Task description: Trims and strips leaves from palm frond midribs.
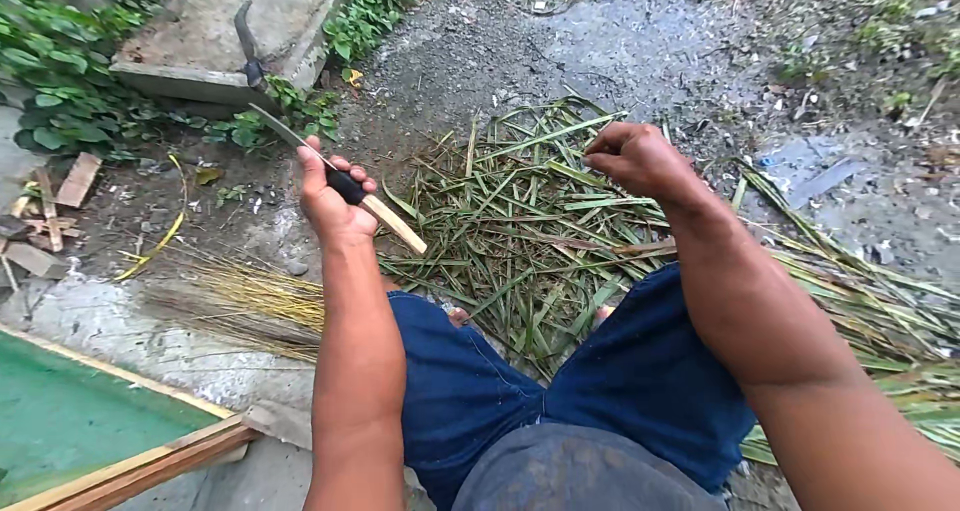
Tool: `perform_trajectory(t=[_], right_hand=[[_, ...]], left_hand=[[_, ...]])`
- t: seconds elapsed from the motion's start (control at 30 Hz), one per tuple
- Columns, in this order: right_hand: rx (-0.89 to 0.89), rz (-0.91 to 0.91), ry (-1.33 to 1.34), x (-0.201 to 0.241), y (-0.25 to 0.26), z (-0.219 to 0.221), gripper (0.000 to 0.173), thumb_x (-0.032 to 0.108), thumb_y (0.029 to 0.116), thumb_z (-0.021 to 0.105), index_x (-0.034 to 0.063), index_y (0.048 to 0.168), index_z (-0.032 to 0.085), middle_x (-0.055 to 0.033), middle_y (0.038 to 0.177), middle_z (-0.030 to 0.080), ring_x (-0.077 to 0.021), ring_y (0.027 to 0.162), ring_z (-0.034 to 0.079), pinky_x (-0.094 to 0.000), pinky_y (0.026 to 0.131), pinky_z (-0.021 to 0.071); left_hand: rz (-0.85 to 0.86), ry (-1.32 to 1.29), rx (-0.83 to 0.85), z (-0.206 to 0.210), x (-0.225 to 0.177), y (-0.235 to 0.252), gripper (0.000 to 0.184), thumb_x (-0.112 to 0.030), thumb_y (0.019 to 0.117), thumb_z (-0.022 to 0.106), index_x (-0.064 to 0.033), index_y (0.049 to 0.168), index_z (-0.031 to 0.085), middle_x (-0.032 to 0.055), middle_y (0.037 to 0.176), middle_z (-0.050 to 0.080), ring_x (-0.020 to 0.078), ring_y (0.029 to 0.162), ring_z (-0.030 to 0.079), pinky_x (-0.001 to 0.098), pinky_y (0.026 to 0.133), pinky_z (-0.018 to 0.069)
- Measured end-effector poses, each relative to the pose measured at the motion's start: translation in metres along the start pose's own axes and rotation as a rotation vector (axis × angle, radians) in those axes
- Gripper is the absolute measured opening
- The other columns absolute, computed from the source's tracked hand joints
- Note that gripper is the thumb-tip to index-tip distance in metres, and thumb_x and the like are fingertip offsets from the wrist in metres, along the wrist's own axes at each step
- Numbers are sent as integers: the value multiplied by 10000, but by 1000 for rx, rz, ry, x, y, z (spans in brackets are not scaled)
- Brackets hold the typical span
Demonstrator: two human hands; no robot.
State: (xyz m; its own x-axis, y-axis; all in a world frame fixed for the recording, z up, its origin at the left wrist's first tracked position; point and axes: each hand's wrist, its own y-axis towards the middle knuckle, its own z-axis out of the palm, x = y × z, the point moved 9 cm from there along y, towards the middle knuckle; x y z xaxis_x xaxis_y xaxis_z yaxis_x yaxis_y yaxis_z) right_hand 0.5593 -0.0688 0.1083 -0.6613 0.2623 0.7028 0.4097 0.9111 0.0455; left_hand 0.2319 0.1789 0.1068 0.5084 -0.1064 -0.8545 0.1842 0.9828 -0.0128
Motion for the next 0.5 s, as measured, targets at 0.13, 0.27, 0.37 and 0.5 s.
perform_trajectory(t=[0.13, 0.27, 0.37, 0.5], right_hand=[[54, -38, 61, 21, 5, 24, 194, 136, 1008, 582, 52, 1085, 739, -106, 995, 692, -203, 837, 650, -469, 796, 540], [150, -164, 79, 52, 5, 55, 167, 125, 1000, 613, 57, 1070, 748, -88, 1037, 684, -174, 861, 657, -416, 825, 556], [193, -197, 104, 56, 4, 63, 161, 153, 1010, 619, 69, 1060, 747, -57, 963, 682, -140, 797, 640, -379, 778, 553], [223, -153, 136, 41, 6, 48, 177, 174, 1028, 599, 66, 1049, 738, -40, 818, 671, -116, 669, 599, -358, 670, 531]], left_hand=[[-130, 349, 413, 62, 46, -60, 320, -264, 1117, 314, -132, 1343, 499, -64, 709, 611, 51, 540, 595, 222, 483, 542], [-405, 372, 719, 100, 108, -112, 431, -149, 1080, 436, -96, 1508, 415, 42, 737, 626, 116, 546, 608, 241, 469, 533], [-390, 282, 693, 95, 103, -94, 350, -202, 1090, 414, -106, 1414, 504, 0, 713, 602, 95, 542, 595, 233, 479, 535], [-247, 158, 510, 69, 65, -50, 315, -287, 1117, 345, -186, 1355, 526, -48, 690, 594, 75, 532, 597, 237, 479, 547]])
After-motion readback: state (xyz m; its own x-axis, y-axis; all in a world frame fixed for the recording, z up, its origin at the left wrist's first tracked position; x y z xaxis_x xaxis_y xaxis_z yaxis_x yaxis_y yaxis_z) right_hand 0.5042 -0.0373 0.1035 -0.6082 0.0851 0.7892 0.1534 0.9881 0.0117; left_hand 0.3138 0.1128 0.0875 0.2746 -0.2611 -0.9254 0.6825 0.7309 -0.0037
